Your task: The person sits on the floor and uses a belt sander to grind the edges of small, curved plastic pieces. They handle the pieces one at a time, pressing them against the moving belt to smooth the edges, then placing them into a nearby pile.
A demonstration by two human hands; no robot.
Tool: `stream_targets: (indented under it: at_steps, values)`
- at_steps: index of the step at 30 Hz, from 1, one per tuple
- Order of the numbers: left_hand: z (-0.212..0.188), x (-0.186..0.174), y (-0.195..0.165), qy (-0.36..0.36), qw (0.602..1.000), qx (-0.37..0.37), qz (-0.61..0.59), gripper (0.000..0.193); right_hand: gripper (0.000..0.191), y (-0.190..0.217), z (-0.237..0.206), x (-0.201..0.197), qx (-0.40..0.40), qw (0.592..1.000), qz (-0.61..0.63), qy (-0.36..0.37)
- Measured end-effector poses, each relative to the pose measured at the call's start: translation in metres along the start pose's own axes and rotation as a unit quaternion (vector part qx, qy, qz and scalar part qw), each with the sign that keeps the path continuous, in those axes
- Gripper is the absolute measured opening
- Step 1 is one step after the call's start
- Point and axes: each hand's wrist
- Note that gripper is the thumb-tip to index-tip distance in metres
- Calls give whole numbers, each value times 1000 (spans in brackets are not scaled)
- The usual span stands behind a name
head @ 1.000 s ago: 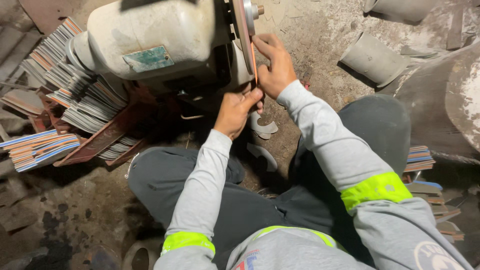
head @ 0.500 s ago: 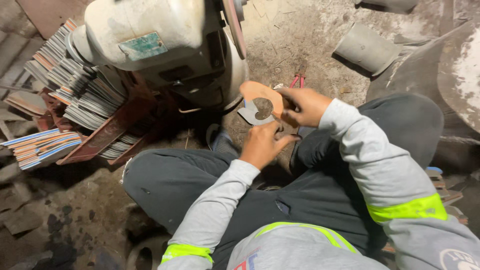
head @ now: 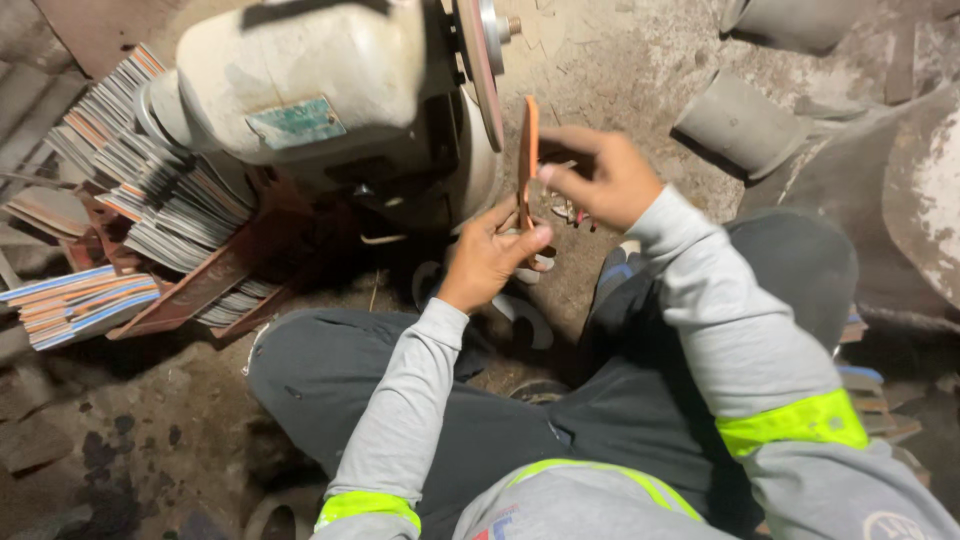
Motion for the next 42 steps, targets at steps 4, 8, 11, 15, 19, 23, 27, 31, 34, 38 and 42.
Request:
stream_targets:
  at_steps: [4, 8, 11, 15, 19, 23, 27, 31, 34, 38, 42]
  values:
    - [24, -17, -12, 45, 991, -5, -127, 63, 57, -27, 20, 36, 79, 996, -6, -37]
    - [38, -22, -22, 23, 981, -49, -185, 58, 60, -52, 38, 42, 48, 996, -45, -64]
    - [40, -22, -26, 16, 980, -55, -192, 55, 55, -58, 41, 39, 30, 995, -62, -75]
    - [31, -19, -24, 35, 983, -35, -174, 59, 59, -48, 36, 41, 36, 996, -56, -67]
    - [6, -10, -10, 71, 983, -19, -169, 63, 59, -24, 18, 42, 8, 995, -76, -58]
    - [-32, 8, 18, 41, 996, 22, -81, 73, 61, 2, -21, 24, 13, 999, -11, 40]
    - [-50, 12, 31, -192, 940, 82, 269, 90, 53, 7, -45, 4, 123, 978, 148, 81]
    - [-41, 9, 25, -174, 946, 117, 248, 90, 44, 7, -39, 12, 122, 981, 146, 33]
    - [-24, 3, 15, -51, 997, 24, 53, 77, 46, 5, -20, 24, 64, 995, 75, 1]
    - [12, -16, -1, 62, 990, 48, -117, 66, 53, -23, 22, 41, 51, 996, -64, -30]
    - [26, -20, -7, 73, 984, 9, -165, 67, 53, -37, 31, 42, 25, 996, -61, -59]
Point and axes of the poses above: each hand's wrist, its own z-axis towards the middle knuckle, its own x-axis out of the palm, y = z × x, and after that the axes turned 14 degrees about -x, right-handed
